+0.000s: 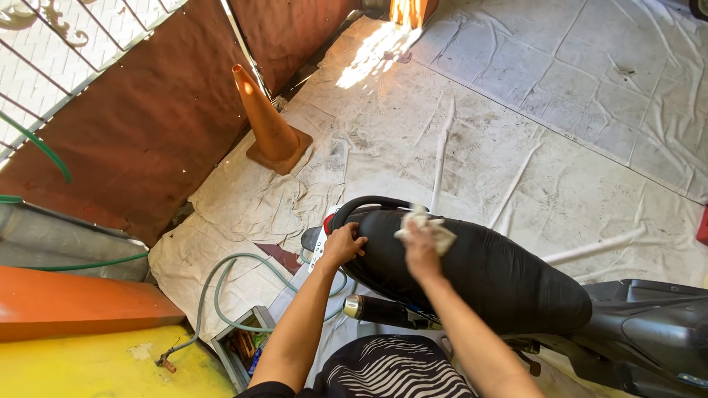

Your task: The person wipes the top surface of a black motorcycle seat with a white cloth. They then lift the seat to reveal the underside and wipe the white plastic base. Finally, they place the seat back on the motorcycle and continue wiping the top surface.

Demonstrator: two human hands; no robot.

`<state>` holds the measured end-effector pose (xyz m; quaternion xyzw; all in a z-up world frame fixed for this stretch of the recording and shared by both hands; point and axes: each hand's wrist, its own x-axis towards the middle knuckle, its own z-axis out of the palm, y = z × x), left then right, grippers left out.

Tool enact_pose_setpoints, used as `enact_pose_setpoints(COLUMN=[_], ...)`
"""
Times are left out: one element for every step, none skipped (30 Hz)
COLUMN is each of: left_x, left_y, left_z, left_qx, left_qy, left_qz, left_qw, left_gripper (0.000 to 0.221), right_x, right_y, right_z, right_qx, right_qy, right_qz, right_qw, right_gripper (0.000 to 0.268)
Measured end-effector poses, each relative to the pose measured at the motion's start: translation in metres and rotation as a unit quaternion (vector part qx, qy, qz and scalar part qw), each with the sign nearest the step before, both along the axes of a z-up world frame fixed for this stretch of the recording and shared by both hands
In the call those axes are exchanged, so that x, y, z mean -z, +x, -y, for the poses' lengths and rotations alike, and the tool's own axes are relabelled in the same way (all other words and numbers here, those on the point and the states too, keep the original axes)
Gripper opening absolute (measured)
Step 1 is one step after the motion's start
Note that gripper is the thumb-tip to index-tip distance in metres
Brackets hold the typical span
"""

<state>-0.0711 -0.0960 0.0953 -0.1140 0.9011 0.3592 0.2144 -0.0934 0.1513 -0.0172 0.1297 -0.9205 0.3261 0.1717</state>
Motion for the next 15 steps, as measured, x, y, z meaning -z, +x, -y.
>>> enact_pose_setpoints(left_x=[0.003, 0.006, 0.009, -0.001, -0.013, -0.024, -0.024, -0.024, -0.024, -0.023, -0.024, -0.025, -0.026, -0.027, -0.027], left_y=[-0.001, -0.002, -0.001, 0.004, 0.004, 0.004, 0.003, 0.003, 0.004, 0.008, 0.006, 0.005, 0.005, 0.004, 0.004], left_z=[0.0, 0.001, 0.003, 0.0, 0.0, -0.001, -0.002, -0.002, -0.002, -0.002, -0.001, 0.0, 0.001, 0.002, 0.0], left_qx=[-0.002, 0.0, 0.001, -0.002, -0.007, -0.012, -0.014, -0.012, -0.009, -0.011, -0.009, -0.008, -0.008, -0.01, -0.011], left_qy=[0.001, -0.004, -0.01, -0.01, 0.007, 0.024, 0.024, 0.021, 0.018, 0.018, 0.026, 0.033, 0.032, 0.036, 0.041], left_qz=[0.0, -0.001, -0.002, -0.002, 0.001, 0.003, 0.001, -0.006, -0.01, -0.008, -0.008, -0.008, -0.01, -0.002, 0.009], left_qw=[1.0, 1.0, 1.0, 1.0, 1.0, 1.0, 1.0, 1.0, 1.0, 1.0, 1.0, 0.999, 0.999, 0.999, 0.999], left_gripper=[0.063, 0.063, 0.063, 0.063, 0.058, 0.053, 0.053, 0.053, 0.052, 0.052, 0.051, 0.05, 0.05, 0.05, 0.049], right_x=[-0.022, -0.043, -0.065, -0.082, -0.101, -0.119, -0.107, -0.094, -0.082, -0.075, -0.069, -0.063, -0.053, -0.043, -0.033], right_y=[0.021, 0.042, 0.064, 0.085, 0.101, 0.117, 0.121, 0.124, 0.129, 0.134, 0.133, 0.132, 0.12, 0.109, 0.1], right_z=[0.016, 0.033, 0.051, 0.038, 0.028, 0.017, -0.008, -0.034, -0.059, -0.078, -0.096, -0.114, -0.127, -0.139, -0.154], right_qx=[-0.002, -0.062, -0.122, -0.125, -0.182, -0.237, -0.239, -0.233, -0.226, -0.228, -0.18, -0.132, -0.132, -0.024, 0.086], right_qy=[0.001, -0.007, -0.016, -0.016, 0.027, 0.069, 0.07, 0.118, 0.165, 0.165, 0.194, 0.223, 0.223, 0.187, 0.15], right_qz=[0.0, -0.013, -0.026, -0.026, 0.025, 0.076, 0.074, 0.043, 0.015, 0.016, 0.016, 0.015, 0.014, 0.069, 0.126], right_qw=[1.0, 0.998, 0.992, 0.992, 0.983, 0.966, 0.966, 0.964, 0.96, 0.959, 0.964, 0.966, 0.966, 0.98, 0.977], right_gripper=[0.037, 0.041, 0.046, 0.046, 0.045, 0.046, 0.046, 0.054, 0.068, 0.068, 0.068, 0.07, 0.07, 0.066, 0.062])
